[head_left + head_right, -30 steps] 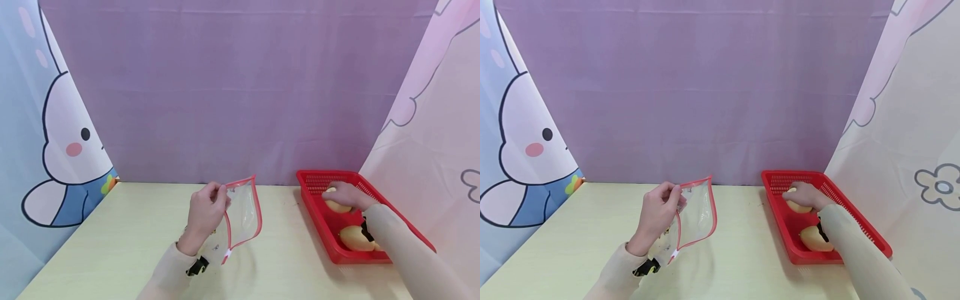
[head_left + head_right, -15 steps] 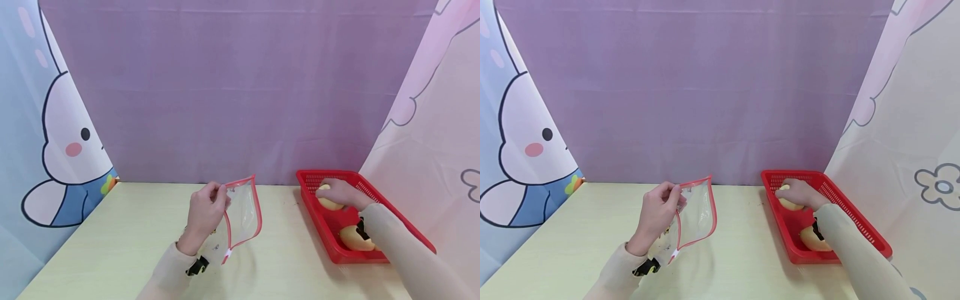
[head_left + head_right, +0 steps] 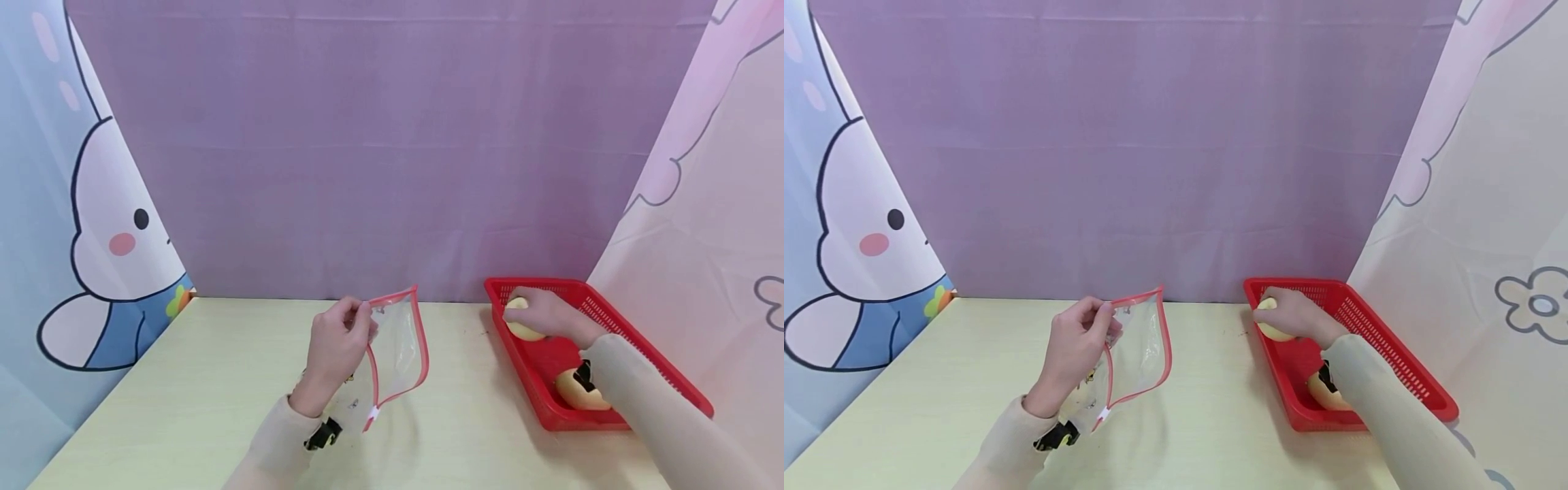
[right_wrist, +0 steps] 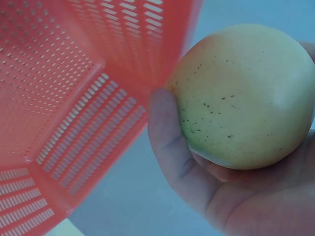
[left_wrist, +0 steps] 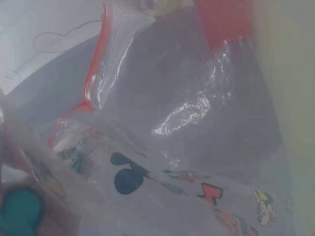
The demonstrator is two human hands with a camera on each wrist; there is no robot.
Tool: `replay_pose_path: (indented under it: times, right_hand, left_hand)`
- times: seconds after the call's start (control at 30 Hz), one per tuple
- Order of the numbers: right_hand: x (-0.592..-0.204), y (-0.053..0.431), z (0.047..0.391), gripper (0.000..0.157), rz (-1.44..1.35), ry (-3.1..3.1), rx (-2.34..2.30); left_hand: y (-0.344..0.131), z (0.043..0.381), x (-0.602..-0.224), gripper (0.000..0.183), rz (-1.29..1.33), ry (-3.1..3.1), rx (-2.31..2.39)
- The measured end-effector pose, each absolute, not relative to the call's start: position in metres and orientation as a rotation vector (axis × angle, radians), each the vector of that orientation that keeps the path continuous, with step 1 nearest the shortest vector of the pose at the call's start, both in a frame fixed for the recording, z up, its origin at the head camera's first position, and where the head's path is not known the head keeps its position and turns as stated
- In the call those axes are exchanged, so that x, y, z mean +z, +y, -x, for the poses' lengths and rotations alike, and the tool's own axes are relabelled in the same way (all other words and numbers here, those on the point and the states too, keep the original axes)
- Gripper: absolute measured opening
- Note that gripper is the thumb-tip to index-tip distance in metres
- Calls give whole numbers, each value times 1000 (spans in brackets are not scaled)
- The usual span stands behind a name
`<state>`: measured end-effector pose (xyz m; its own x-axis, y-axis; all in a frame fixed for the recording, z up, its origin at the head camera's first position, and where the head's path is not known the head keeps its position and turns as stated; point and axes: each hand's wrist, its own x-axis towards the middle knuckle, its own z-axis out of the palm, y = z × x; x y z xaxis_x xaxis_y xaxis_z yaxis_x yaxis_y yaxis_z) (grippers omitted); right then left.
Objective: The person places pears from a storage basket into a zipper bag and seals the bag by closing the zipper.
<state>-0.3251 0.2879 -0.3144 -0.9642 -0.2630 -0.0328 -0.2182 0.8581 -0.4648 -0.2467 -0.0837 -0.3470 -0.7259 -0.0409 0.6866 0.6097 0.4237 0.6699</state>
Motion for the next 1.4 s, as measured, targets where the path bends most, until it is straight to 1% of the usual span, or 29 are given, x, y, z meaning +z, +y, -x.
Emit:
replay_pose_path:
  times: [0.23,0.4,0.93,1.4]
  right_hand:
    - [-311,275,317,65,463,2984,-691]
    - [-307,264,311,64,492,3003,-699]
    - [-306,233,300,41,633,3010,-823]
    - [-305,209,286,39,738,3058,-1064]
  left_hand:
    - [-83,247,-347,18,481,-2049,-1332]
    - [-83,247,-347,18,485,-2051,-1333]
    - [-83,248,-346,18,481,-2047,-1324]
    - [-84,248,-346,18,479,-2035,-1341]
